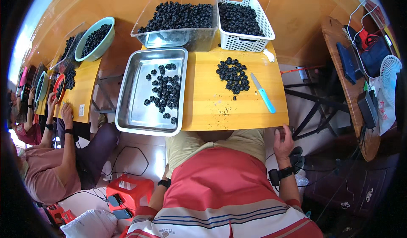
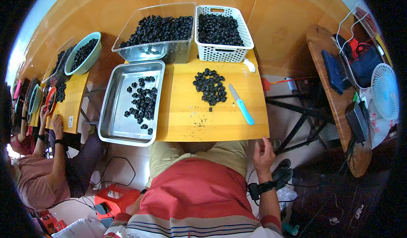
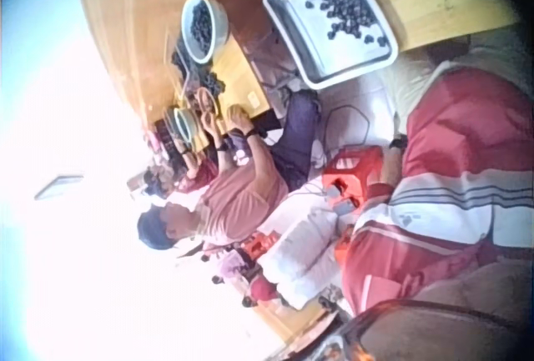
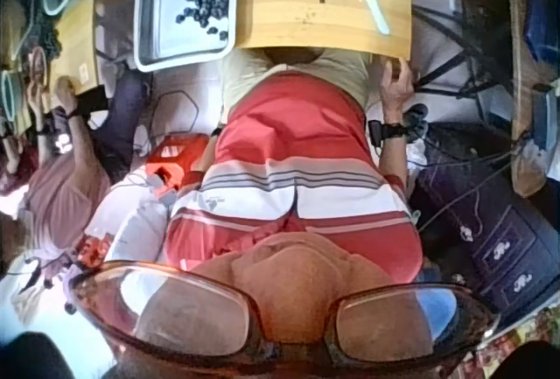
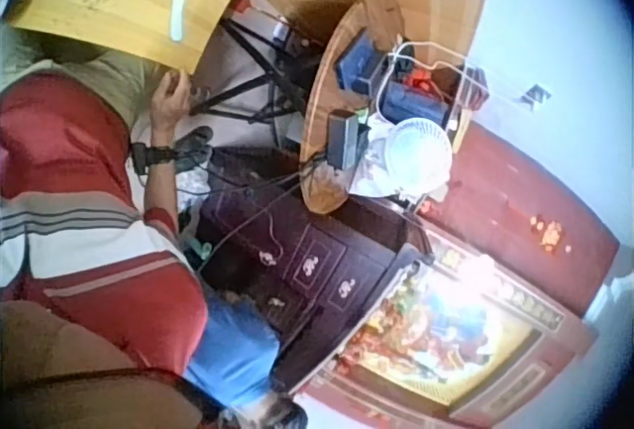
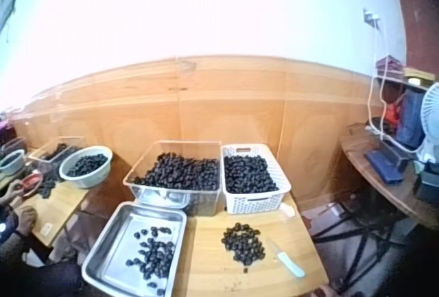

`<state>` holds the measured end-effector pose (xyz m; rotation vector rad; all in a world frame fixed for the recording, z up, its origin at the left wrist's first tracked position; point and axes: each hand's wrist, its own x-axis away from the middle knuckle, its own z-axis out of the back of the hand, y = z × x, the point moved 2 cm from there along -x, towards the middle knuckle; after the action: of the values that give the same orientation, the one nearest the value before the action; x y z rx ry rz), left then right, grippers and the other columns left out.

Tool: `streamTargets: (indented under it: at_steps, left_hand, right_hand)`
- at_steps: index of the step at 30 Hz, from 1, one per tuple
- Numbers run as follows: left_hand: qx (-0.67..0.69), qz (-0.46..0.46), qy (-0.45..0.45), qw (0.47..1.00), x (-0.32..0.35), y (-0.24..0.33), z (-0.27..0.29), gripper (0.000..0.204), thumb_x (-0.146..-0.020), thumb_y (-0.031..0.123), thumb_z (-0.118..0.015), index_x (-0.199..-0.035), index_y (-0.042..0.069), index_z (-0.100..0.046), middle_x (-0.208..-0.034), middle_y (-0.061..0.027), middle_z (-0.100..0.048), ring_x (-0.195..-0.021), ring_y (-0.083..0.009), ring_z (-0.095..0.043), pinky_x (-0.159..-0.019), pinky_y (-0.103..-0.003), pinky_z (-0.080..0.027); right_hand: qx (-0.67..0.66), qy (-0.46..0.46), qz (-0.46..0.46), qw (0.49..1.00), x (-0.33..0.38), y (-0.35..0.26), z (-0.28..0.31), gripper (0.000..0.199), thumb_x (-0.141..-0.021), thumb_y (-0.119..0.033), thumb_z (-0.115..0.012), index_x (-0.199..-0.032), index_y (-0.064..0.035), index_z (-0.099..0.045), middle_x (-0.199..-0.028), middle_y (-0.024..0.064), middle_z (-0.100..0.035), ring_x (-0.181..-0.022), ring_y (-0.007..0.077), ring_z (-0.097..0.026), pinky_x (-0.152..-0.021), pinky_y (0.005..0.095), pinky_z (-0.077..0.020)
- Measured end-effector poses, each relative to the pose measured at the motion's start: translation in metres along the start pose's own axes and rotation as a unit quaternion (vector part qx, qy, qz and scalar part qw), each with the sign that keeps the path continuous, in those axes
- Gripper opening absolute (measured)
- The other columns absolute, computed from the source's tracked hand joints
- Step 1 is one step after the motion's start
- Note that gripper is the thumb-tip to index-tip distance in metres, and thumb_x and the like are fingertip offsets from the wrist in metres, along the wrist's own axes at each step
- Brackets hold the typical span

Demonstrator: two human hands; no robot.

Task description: Manual sorting and trimming of excess material from black rubber components using a small utility knife.

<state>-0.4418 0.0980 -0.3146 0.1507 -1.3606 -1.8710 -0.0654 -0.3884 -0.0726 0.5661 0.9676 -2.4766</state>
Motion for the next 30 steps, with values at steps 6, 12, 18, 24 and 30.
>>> streamTargets:
  at_steps: [6, 12, 18, 24, 30]
  left_hand:
    - [-0.221, -0.190, 0.065, 0.954, -0.065, 0.102, 0.193, 0.026, -0.095, 0.027, -0.055, -0.100, 0.002, -0.061, -0.089, -0.0121, -0.061, -0.082, -0.0227, -0.057, -0.072, -0.036, -0.045]
    - [-0.413, -0.369, 0.115, 0.825, -0.120, 0.264, 0.365, 0.028, -0.092, 0.027, -0.047, -0.086, 0.002, -0.058, -0.080, -0.0147, -0.055, -0.074, -0.0306, -0.052, -0.067, -0.042, -0.041]
    - [-0.506, -0.412, 0.147, 0.744, -0.127, 0.227, 0.479, 0.046, -0.097, 0.037, -0.040, -0.094, -0.001, -0.065, -0.086, -0.0183, -0.060, -0.082, -0.0357, -0.055, -0.077, -0.047, -0.044]
    - [-0.409, -0.440, 0.110, 0.792, -0.133, 0.281, 0.367, 0.071, -0.099, 0.063, -0.029, -0.102, 0.000, -0.063, -0.086, -0.0161, -0.057, -0.078, -0.0316, -0.053, -0.070, -0.044, -0.042]
    - [-0.400, -0.388, 0.125, 0.821, -0.087, 0.263, 0.384, 0.068, -0.099, 0.060, -0.032, -0.103, 0.000, -0.063, -0.087, -0.0154, -0.058, -0.078, -0.0301, -0.054, -0.070, -0.043, -0.043]
  right_hand:
    - [0.071, 0.036, 0.039, 0.996, 0.013, 0.017, -0.003, 0.045, -0.092, -0.013, -0.068, -0.132, 0.0019, -0.053, -0.105, 0.0198, -0.066, -0.090, 0.0381, -0.066, -0.080, 0.0428, -0.0556]
    - [0.059, -0.035, 0.038, 0.997, 0.034, 0.026, 0.006, 0.034, -0.093, -0.014, -0.066, -0.123, 0.0012, -0.060, -0.103, 0.0230, -0.066, -0.092, 0.0416, -0.066, -0.082, 0.0476, -0.0535]
    - [0.010, -0.266, -0.249, 0.931, 0.115, 0.135, -0.082, 0.031, -0.096, -0.023, -0.062, -0.117, -0.0028, -0.070, -0.104, 0.0261, -0.069, -0.088, 0.0356, -0.069, -0.079, 0.0414, -0.0532]
    - [-0.229, -0.270, -0.390, 0.850, 0.198, 0.176, -0.077, 0.039, -0.097, -0.026, -0.060, -0.117, 0.0065, -0.068, -0.109, 0.0173, -0.073, -0.095, 0.0235, -0.068, -0.082, 0.0384, -0.0534]
    - [-0.316, -0.237, -0.575, 0.716, 0.213, 0.189, -0.094, 0.043, -0.098, -0.029, -0.058, -0.124, 0.0048, -0.064, -0.120, 0.0154, -0.068, -0.100, 0.0246, -0.066, -0.085, 0.0368, -0.0543]
